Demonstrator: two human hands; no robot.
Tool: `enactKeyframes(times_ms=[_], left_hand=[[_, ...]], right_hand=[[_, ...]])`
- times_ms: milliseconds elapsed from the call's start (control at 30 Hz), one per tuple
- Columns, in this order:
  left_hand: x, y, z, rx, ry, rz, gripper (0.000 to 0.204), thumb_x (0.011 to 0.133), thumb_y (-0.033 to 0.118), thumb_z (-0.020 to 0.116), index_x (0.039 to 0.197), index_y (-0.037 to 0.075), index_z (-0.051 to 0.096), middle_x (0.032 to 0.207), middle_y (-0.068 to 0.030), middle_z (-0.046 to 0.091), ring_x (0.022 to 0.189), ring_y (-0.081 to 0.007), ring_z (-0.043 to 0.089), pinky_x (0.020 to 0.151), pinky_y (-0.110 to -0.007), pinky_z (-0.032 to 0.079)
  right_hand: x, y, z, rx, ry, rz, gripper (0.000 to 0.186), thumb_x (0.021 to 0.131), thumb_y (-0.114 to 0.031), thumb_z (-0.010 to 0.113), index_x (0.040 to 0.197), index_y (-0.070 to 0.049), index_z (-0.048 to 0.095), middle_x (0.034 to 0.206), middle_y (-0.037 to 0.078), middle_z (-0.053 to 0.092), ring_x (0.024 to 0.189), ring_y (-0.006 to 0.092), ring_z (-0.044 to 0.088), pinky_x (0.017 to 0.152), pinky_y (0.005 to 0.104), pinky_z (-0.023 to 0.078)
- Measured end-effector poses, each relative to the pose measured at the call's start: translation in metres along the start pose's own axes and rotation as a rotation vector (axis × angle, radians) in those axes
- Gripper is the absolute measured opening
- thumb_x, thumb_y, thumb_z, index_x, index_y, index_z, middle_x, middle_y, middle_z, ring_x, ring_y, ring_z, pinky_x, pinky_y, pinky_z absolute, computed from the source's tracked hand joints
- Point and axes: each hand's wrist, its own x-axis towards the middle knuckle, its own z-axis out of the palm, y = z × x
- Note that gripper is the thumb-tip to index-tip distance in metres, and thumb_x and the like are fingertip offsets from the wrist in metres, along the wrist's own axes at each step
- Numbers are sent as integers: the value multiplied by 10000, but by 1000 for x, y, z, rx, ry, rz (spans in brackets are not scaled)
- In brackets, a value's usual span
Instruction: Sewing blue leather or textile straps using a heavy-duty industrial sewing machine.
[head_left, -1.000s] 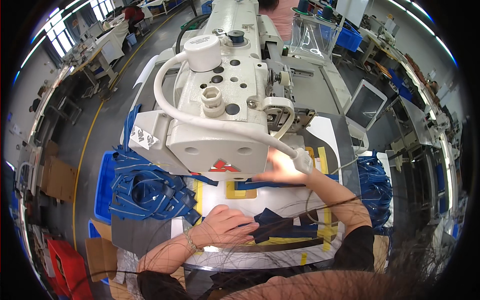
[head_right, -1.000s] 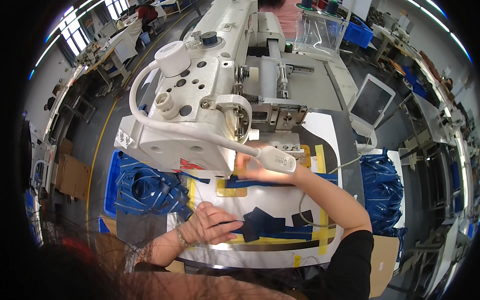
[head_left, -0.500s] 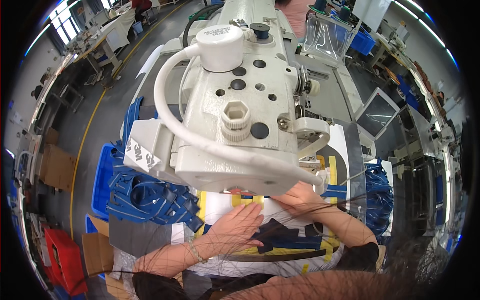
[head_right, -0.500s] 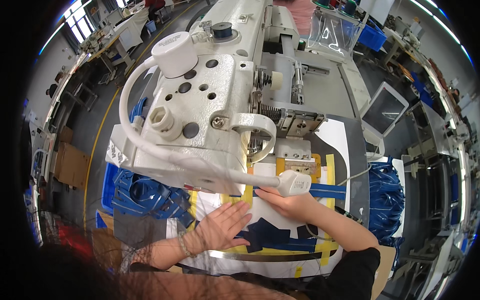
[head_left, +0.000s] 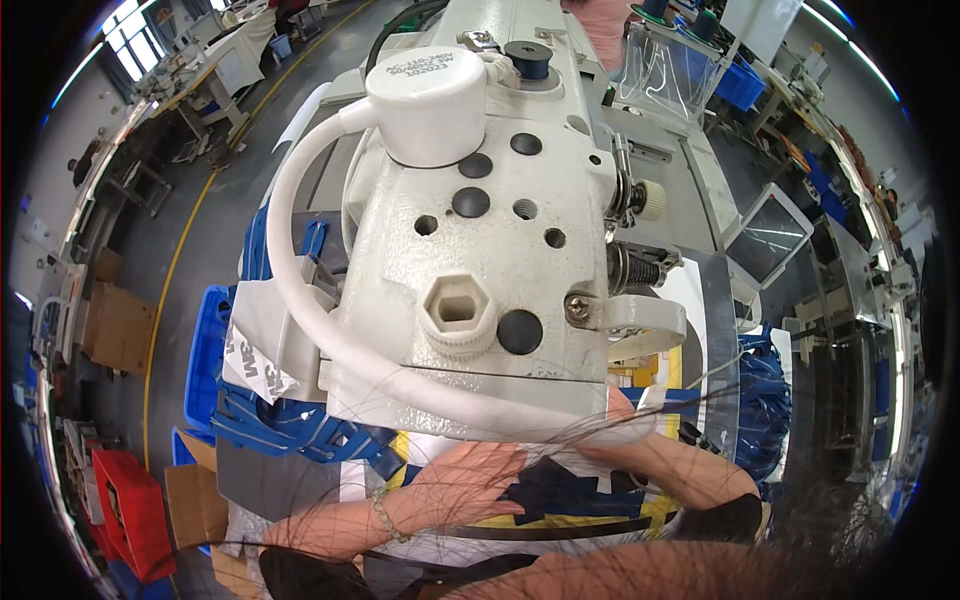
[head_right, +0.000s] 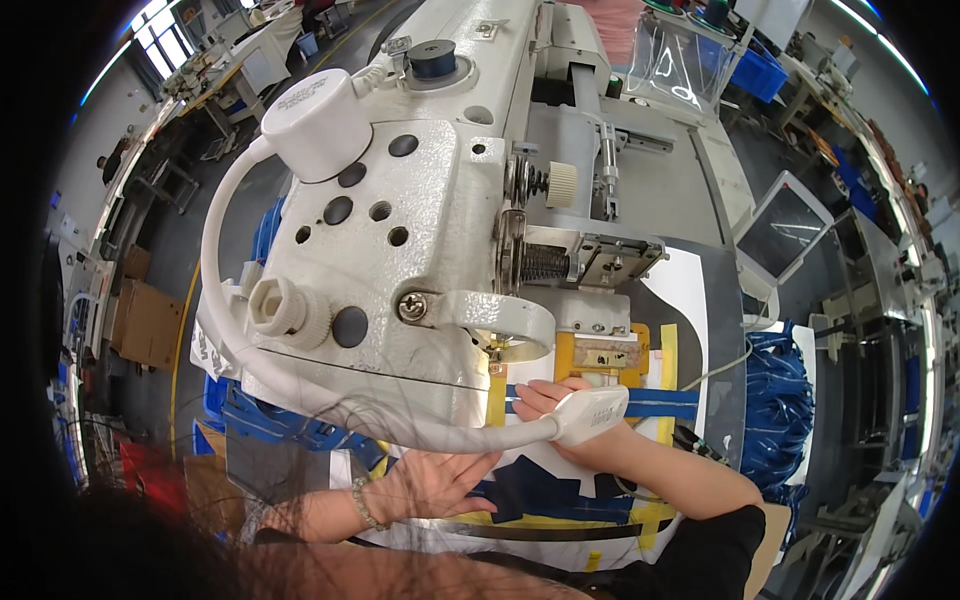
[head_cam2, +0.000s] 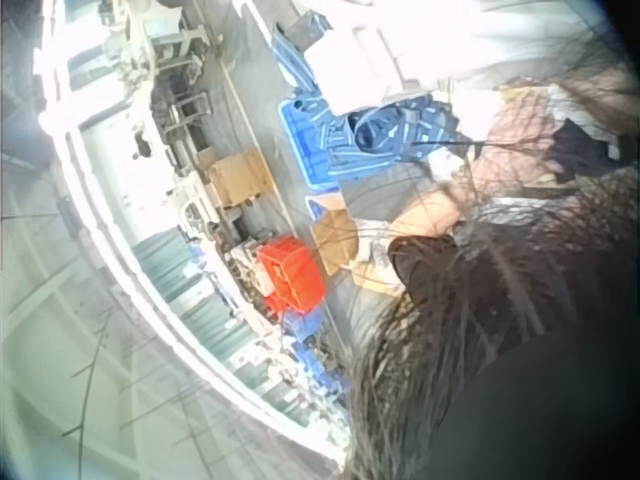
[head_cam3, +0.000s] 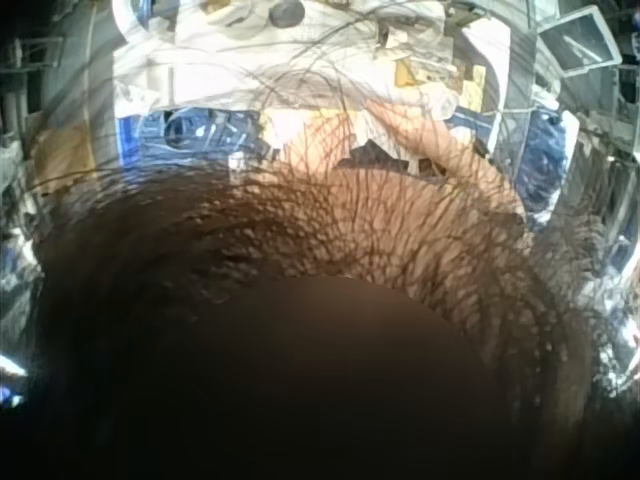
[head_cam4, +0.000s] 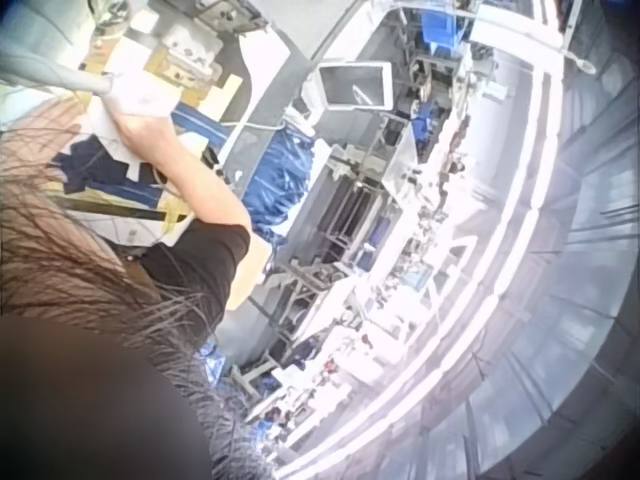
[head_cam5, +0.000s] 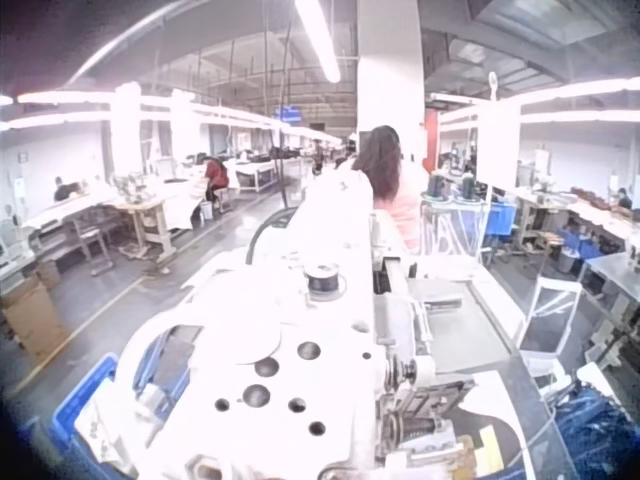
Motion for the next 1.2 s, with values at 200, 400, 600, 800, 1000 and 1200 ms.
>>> enactKeyframes(times_ms=[200,400,600,800,1000,1200], left_hand=[[-1,1,-1,29,2,-5,595,853,493,534,1112,-42,569,1176,-146,541,1125,-243,484,950,-327,383],[-1,-1,2,37,-18,-13,618,857,490,533,1154,-52,531,1197,-149,526,1136,-251,483,974,-329,372],[-6,-2,6,-32,-14,-30,609,861,468,543,1177,-52,510,1214,-150,520,1142,-244,489,946,-331,407],[-3,0,6,-49,-24,-37,601,861,444,553,1209,-42,491,1238,-154,509,1136,-265,506,922,-332,439],[-2,-1,2,-10,23,-14,591,860,441,561,1215,-25,482,1245,-144,500,1083,-256,543,870,-332,477],[-8,1,9,-37,6,-38,547,845,437,592,1174,8,512,1212,-134,508,1081,-260,534,833,-317,488]], right_hand=[[3,-3,0,-52,-2,21,390,704,-77,604,1094,-74,612,1141,71,604,1050,213,575,823,343,424],[0,-5,1,362,7,228,388,702,-89,603,1089,-83,616,1136,62,610,1048,199,577,823,338,418],[-9,8,18,108,17,64,349,714,-101,586,1060,-90,626,1122,54,622,1041,191,582,820,336,418],[8,-11,-20,-127,66,-3,336,728,-121,583,1061,-96,625,1134,48,618,1047,185,579,827,330,422],[10,-12,-20,-143,55,-21,350,730,-140,595,1077,-101,618,1149,45,611,1056,184,575,834,327,423],[1,-10,-4,712,-3,486,356,724,-150,603,1077,-106,616,1161,36,604,1065,178,565,834,327,424]])
